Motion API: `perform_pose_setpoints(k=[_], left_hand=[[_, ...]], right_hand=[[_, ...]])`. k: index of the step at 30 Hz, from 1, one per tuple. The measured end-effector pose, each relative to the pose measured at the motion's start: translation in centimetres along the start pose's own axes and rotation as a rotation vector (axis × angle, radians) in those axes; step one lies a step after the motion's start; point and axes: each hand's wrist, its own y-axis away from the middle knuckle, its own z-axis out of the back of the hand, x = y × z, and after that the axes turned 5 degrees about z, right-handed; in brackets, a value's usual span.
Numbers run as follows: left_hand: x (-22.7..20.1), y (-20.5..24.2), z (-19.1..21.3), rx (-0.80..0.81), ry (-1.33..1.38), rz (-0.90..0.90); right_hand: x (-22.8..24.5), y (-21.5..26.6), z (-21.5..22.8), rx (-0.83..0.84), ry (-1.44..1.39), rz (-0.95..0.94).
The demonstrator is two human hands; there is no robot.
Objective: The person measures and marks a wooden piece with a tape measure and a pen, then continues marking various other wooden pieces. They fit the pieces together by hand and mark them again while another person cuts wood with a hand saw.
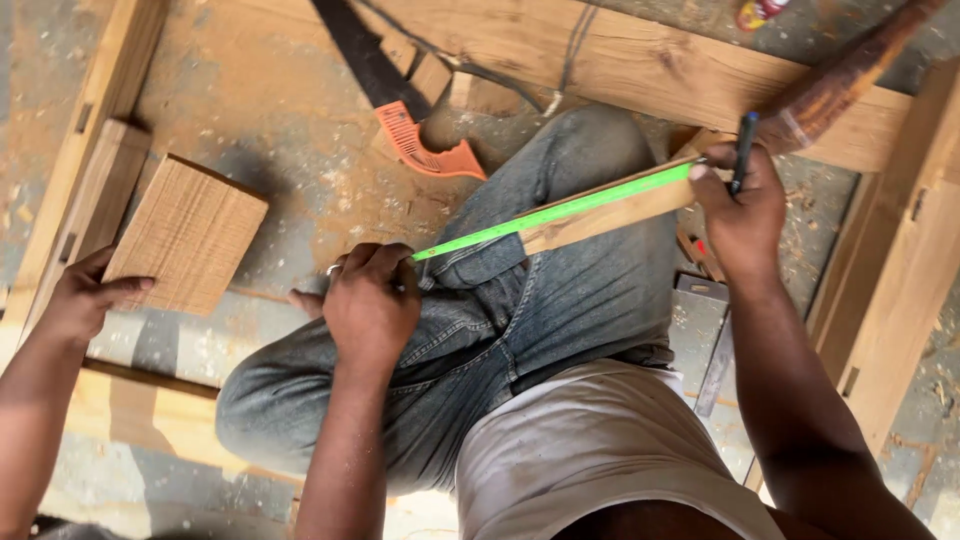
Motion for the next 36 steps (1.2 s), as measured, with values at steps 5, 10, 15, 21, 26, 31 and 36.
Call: perform_pose_setpoints(k=[5,10,15,21,26,31,36], left_hand=[[0.7,0.4,-0.4,-0.046,0.051,-0.007],[0.5,0.4,-0.6,-0.092,0.05,-0.06],[0.8,0.7,-0.9,-0.105,0.048,-0.056],[0.8,0.7,-1.0,-0.119,0.043,-0.066],[0.9,0.7,-1.1,-0.121,0.02,-0.074],[0.9,0.8,-1.2,-0.122,0.014,-0.061],[0.9,0.8,-1.2,-0.121,0.006,-0.055]], right_hand=[[-0.5,0.3,0.3,0.007,0.062,-0.018],[-1.0,0.6,0.8,0.003,0.126,0.022],[-0.9,0.6,0.8,0.0,0.151,0.02],[-0.9,0.6,0.8,0.0,0.184,0.002],[0.6,0.4,0.5,0.005,0.243,-0.046],[0.5,0.4,0.4,0.005,0.212,-0.028],[1.0,0.3,0.3,0.013,0.205,-0.061]])
